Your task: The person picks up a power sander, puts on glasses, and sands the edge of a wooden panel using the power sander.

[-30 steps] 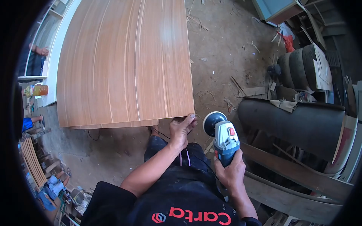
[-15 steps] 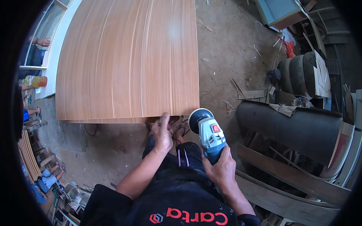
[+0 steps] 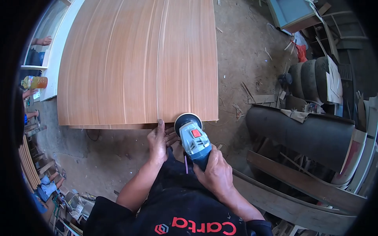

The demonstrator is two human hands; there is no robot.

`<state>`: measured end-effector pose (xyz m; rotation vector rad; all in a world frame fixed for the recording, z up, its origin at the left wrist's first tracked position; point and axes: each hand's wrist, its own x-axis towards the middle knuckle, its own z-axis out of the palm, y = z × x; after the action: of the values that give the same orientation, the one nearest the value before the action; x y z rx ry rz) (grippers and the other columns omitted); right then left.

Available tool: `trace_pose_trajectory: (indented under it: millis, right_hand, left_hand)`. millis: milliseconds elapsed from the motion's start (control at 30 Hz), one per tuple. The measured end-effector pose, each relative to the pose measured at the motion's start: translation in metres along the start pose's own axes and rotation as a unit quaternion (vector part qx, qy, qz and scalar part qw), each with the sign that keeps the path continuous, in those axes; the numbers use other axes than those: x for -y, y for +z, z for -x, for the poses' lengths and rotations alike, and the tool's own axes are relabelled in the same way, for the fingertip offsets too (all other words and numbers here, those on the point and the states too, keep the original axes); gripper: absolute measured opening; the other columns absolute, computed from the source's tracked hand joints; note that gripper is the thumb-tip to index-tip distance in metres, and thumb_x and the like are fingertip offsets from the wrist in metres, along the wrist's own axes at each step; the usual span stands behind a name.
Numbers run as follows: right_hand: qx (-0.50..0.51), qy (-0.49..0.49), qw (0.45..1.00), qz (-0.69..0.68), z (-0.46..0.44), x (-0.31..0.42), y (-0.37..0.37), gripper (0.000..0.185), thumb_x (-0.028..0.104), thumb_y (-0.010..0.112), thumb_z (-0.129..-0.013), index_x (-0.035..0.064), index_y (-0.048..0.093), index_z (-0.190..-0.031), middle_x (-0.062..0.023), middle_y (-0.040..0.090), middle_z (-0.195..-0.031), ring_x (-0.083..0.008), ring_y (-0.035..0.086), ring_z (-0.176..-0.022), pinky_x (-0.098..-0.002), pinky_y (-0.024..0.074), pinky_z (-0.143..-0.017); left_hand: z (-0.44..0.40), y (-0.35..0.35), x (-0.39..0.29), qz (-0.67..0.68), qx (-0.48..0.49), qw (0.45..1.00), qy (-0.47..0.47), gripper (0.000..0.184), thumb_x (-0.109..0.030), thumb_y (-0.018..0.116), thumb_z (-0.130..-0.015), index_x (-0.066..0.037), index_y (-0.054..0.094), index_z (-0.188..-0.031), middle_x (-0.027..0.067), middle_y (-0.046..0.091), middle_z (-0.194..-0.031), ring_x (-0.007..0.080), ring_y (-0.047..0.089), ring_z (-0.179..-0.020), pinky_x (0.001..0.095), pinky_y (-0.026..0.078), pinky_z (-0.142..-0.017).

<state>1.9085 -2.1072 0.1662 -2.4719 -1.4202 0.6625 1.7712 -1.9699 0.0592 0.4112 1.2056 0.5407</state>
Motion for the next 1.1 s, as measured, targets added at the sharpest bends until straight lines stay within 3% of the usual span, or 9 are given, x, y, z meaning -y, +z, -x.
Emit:
trace_pose_trajectory:
  millis: [167, 667, 1000, 1100]
  right_hand:
    - [0.016, -0.011, 1.000, 0.016, -0.002, 0.009, 0.000, 0.071, 0.026, 0.079, -0.083, -0.0086, 0.047, -0.135, -0.0217, 0.065, -0.100, -0.0372, 0.069, -0.071, -0.0430, 0.0565, -0.058]
    - [-0.007, 0.038, 0.999, 0.002, 0.006, -0.016, -0.004, 0.071, 0.025, 0.079, -0.083, -0.0102, 0.046, -0.135, -0.0241, 0.065, -0.103, -0.0386, 0.070, -0.073, -0.0441, 0.0574, -0.059]
    - [-0.022, 0.082, 0.996, -0.026, 0.011, -0.044, -0.013, 0.069, 0.023, 0.080, -0.084, -0.0110, 0.046, -0.134, -0.0258, 0.066, -0.103, -0.0413, 0.071, -0.074, -0.0456, 0.0570, -0.060]
    - [-0.024, 0.091, 0.995, -0.025, 0.012, -0.047, -0.016, 0.069, 0.022, 0.080, -0.084, -0.0111, 0.046, -0.133, -0.0261, 0.066, -0.104, -0.0413, 0.071, -0.074, -0.0460, 0.0571, -0.061]
  left_hand:
    - [-0.004, -0.009, 0.002, -0.008, -0.006, 1.000, -0.003, 0.063, -0.061, 0.065, -0.098, 0.001, 0.061, -0.108, 0.0163, 0.071, -0.092, 0.0207, 0.073, -0.074, 0.0304, 0.060, -0.070]
    - [-0.003, -0.005, 0.001, -0.021, -0.037, 0.999, 0.022, 0.059, -0.056, 0.067, -0.098, 0.001, 0.058, -0.110, 0.0200, 0.072, -0.095, 0.0233, 0.076, -0.081, 0.0272, 0.060, -0.070]
    - [-0.004, -0.001, 0.002, -0.008, -0.048, 0.998, 0.027, 0.060, -0.051, 0.066, -0.101, 0.007, 0.063, -0.113, 0.0192, 0.073, -0.094, 0.0213, 0.074, -0.076, 0.0258, 0.059, -0.066]
    - [-0.004, -0.004, 0.001, -0.019, -0.033, 0.999, 0.024, 0.065, -0.054, 0.065, -0.101, 0.009, 0.062, -0.118, 0.0212, 0.072, -0.100, 0.0236, 0.075, -0.082, 0.0267, 0.059, -0.070]
